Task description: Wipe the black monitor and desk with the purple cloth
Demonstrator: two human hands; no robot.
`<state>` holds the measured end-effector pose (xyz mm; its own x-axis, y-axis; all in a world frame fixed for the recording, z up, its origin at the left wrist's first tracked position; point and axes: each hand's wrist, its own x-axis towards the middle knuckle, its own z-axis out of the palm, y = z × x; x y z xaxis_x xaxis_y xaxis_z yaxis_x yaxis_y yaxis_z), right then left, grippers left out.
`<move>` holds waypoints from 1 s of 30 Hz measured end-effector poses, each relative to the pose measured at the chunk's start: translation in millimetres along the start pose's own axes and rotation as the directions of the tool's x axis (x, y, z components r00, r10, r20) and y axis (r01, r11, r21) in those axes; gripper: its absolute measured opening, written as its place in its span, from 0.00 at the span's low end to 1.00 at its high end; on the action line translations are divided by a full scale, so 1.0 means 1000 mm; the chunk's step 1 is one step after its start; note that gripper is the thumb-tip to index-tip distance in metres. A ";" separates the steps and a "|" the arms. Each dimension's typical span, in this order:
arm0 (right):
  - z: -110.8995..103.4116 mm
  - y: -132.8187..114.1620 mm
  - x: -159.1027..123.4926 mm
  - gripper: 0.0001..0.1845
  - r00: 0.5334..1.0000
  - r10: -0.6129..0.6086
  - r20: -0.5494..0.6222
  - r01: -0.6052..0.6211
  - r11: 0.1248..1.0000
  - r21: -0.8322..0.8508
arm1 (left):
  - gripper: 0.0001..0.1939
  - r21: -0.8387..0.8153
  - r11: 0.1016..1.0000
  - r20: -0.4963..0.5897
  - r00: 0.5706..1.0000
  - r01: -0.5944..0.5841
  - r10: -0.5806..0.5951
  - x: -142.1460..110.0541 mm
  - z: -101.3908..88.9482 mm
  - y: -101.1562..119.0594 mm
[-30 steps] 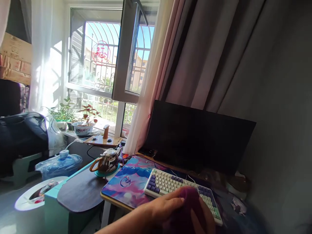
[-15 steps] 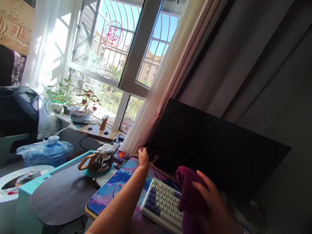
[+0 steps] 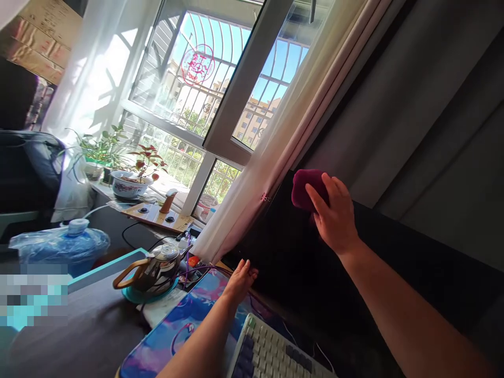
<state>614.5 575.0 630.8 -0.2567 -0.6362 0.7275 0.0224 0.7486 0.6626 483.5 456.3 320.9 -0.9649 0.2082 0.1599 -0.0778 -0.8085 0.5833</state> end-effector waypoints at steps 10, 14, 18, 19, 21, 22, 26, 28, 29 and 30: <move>0.072 -0.023 0.040 0.35 0.962 0.087 0.260 -0.061 0.992 -0.107 | 0.19 -0.146 0.989 -0.021 0.999 0.030 -0.034 0.006 -0.005 -0.007; 0.074 -0.038 0.023 0.36 0.943 0.072 0.324 -0.047 0.995 -0.084 | 0.19 -0.123 0.992 -0.020 0.999 0.035 -0.038 0.005 -0.005 -0.006; 0.081 -0.060 -0.007 0.35 0.921 0.006 0.390 0.016 0.998 -0.053 | 0.17 -0.061 0.998 -0.025 0.999 0.026 -0.028 0.002 -0.003 -0.004; 0.083 -0.068 -0.017 0.35 0.914 -0.015 0.405 0.034 0.999 -0.041 | 0.16 -0.042 0.999 -0.023 1.000 0.021 -0.022 0.002 -0.003 -0.004; 0.088 -0.087 -0.039 0.35 0.898 -0.071 0.435 0.077 0.997 0.004 | 0.14 0.003 1.000 -0.015 1.000 0.008 -0.008 0.003 -0.002 -0.003; 0.090 -0.097 -0.051 0.36 0.886 -0.103 0.452 0.098 0.995 0.035 | 0.13 0.032 0.999 -0.011 1.000 0.000 0.001 0.003 -0.002 -0.003; 0.099 -0.135 -0.096 0.35 0.822 -0.224 0.524 0.148 0.972 0.183 | 0.22 0.204 0.977 0.017 0.998 -0.055 0.053 0.004 -0.006 -0.001; 0.104 -0.150 -0.114 0.33 0.790 -0.277 0.547 0.157 0.954 0.257 | 0.22 0.342 0.932 0.055 0.993 -0.120 0.108 0.003 -0.011 0.000; 0.107 -0.156 -0.121 0.33 0.778 -0.297 0.553 0.157 0.945 0.286 | 0.17 0.424 0.890 0.083 0.986 -0.165 0.143 0.002 -0.015 0.000; 0.109 -0.161 -0.126 0.32 0.771 -0.307 0.558 0.154 0.940 0.304 | 0.11 0.493 0.844 0.114 0.978 -0.209 0.175 0.001 -0.018 -0.001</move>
<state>537.8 555.1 412.7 -0.7441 -0.6162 0.2580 -0.3124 0.6624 0.6809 477.7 447.4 305.9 -0.9285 0.1248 0.3497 0.2597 -0.4548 0.8519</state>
